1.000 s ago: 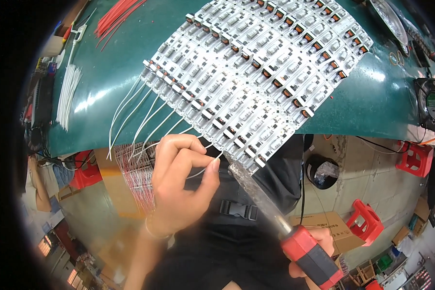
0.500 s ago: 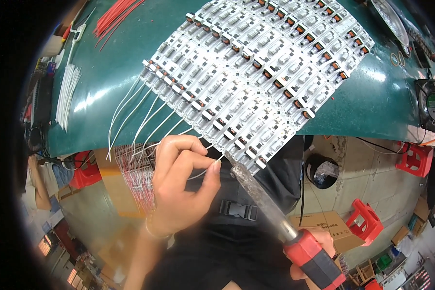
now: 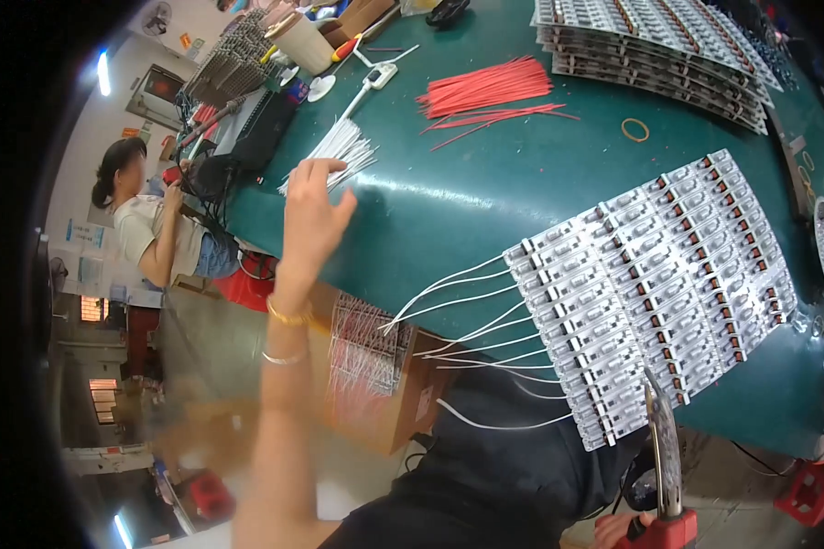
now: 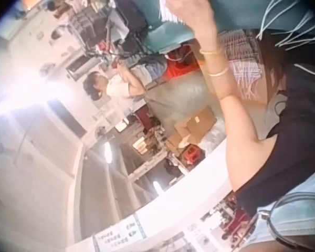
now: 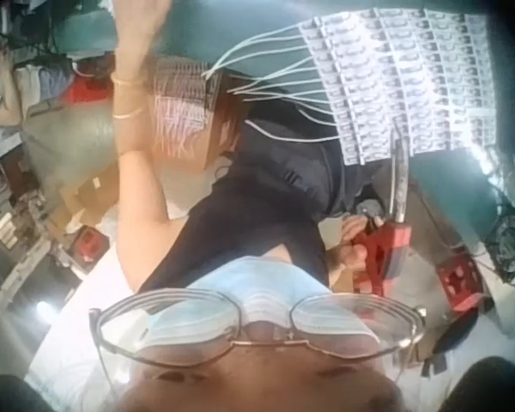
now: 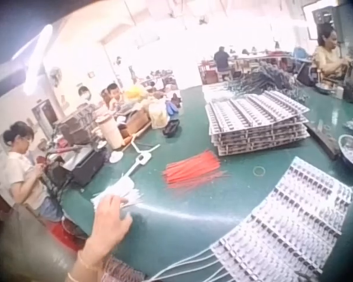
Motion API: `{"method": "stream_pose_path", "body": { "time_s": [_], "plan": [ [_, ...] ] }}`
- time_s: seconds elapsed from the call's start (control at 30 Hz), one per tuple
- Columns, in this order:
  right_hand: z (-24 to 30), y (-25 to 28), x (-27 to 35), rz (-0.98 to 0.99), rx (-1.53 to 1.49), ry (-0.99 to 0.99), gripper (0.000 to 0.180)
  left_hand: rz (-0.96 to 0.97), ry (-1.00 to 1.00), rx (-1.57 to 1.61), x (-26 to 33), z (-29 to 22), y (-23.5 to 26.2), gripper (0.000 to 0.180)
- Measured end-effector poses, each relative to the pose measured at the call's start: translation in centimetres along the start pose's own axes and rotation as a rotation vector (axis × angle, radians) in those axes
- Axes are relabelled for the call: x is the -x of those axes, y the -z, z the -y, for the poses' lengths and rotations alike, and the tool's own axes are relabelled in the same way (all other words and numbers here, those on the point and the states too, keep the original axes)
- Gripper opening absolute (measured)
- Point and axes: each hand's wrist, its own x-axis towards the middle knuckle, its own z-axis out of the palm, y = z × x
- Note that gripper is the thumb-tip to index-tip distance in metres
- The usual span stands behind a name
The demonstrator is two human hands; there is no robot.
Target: The person aligns circuit board panels on the work table, then solders white wires and red wires to the terminals of a panel using a soldering iron.
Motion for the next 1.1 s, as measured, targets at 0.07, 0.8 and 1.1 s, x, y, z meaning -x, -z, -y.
{"method": "stream_pose_path", "body": {
  "time_s": [0.07, 0.8, 1.1],
  "plan": [
    [-1.9, -0.9, -1.2, 0.038, -0.03, 0.034, 0.077, 0.152, -0.021, -0.044, -0.4, 4.2, -1.5, 0.026],
    [1.3, -4.5, -2.3, -0.069, 0.01, -0.191, 0.079, -0.006, 0.052, 0.48, -0.2, -0.8, 0.2, 0.011],
    [1.2, 2.4, 2.0, 0.38, 0.005, -0.042, 0.095, 0.426, -0.123, 0.986, 8.1, -19.1, 5.8, 0.015]
  ]
}}
